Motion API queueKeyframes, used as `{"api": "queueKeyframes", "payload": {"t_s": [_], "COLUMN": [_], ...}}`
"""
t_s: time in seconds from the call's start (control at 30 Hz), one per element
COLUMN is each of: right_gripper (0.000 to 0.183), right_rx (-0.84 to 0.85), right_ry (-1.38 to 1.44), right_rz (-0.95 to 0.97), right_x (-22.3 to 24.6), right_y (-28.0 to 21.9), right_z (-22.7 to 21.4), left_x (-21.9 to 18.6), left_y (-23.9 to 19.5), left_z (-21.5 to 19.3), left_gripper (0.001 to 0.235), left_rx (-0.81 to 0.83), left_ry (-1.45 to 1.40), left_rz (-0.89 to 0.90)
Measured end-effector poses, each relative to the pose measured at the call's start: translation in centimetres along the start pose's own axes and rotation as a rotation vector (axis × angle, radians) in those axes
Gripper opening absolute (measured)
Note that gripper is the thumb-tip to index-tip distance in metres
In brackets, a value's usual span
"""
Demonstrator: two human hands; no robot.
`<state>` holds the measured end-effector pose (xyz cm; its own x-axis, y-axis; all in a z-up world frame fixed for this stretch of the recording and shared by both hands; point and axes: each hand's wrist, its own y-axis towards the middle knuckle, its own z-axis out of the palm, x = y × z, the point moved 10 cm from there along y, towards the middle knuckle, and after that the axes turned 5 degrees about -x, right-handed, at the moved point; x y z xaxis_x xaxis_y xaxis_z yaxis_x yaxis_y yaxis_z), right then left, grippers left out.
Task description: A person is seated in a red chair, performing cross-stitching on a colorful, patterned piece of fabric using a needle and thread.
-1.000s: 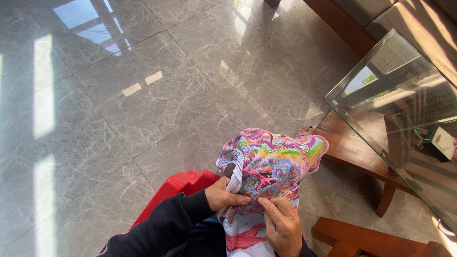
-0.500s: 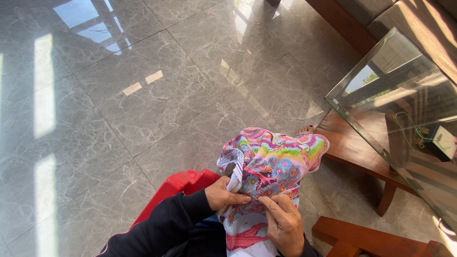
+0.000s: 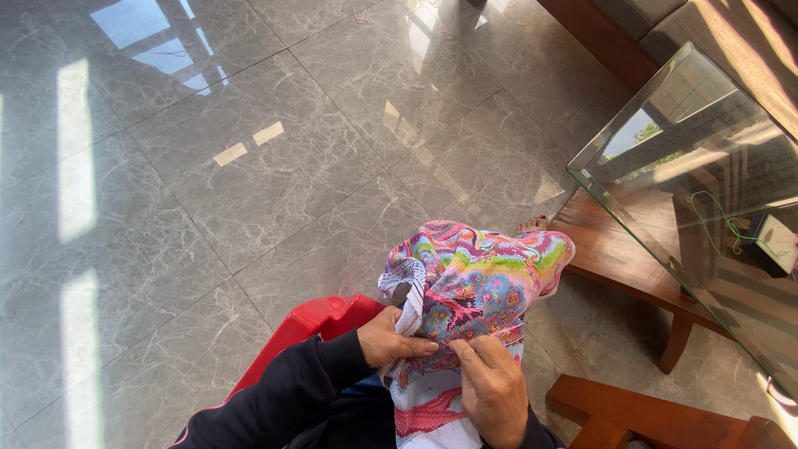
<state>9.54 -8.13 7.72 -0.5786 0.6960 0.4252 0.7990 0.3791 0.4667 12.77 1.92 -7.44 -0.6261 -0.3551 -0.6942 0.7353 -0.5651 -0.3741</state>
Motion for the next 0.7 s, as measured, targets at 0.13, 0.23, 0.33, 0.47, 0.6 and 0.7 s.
{"api": "queueKeyframes", "payload": {"t_s": [0.13, 0.23, 0.33, 0.47, 0.6, 0.7], "right_gripper": [0.017, 0.015, 0.013, 0.013, 0.011, 0.011], "right_rx": [0.084, 0.108, 0.109, 0.083, 0.093, 0.108], "right_ry": [0.212, 0.325, 0.372, 0.368, 0.405, 0.43], "right_rz": [0.054, 0.081, 0.094, 0.105, 0.109, 0.102], "right_x": [-2.0, -2.9, -2.9, -3.1, -3.2, -3.5], "right_y": [0.6, 0.9, 1.3, 0.9, 1.1, 1.1], "right_z": [0.3, 0.7, 0.7, 0.8, 0.9, 1.2], "left_x": [0.7, 0.6, 2.1, 1.9, 2.0, 1.9], "left_y": [0.6, 0.5, 1.0, 0.9, 0.9, 0.7], "left_z": [-0.2, 0.0, -0.4, -0.1, 0.0, 0.2], "left_gripper": [0.033, 0.036, 0.04, 0.042, 0.044, 0.041], "left_rx": [0.009, 0.007, -0.02, 0.007, 0.023, 0.022], "left_ry": [-0.016, 0.014, -0.049, -0.059, -0.053, -0.058], "left_rz": [-0.024, -0.067, -0.097, -0.082, -0.1, -0.15]}}
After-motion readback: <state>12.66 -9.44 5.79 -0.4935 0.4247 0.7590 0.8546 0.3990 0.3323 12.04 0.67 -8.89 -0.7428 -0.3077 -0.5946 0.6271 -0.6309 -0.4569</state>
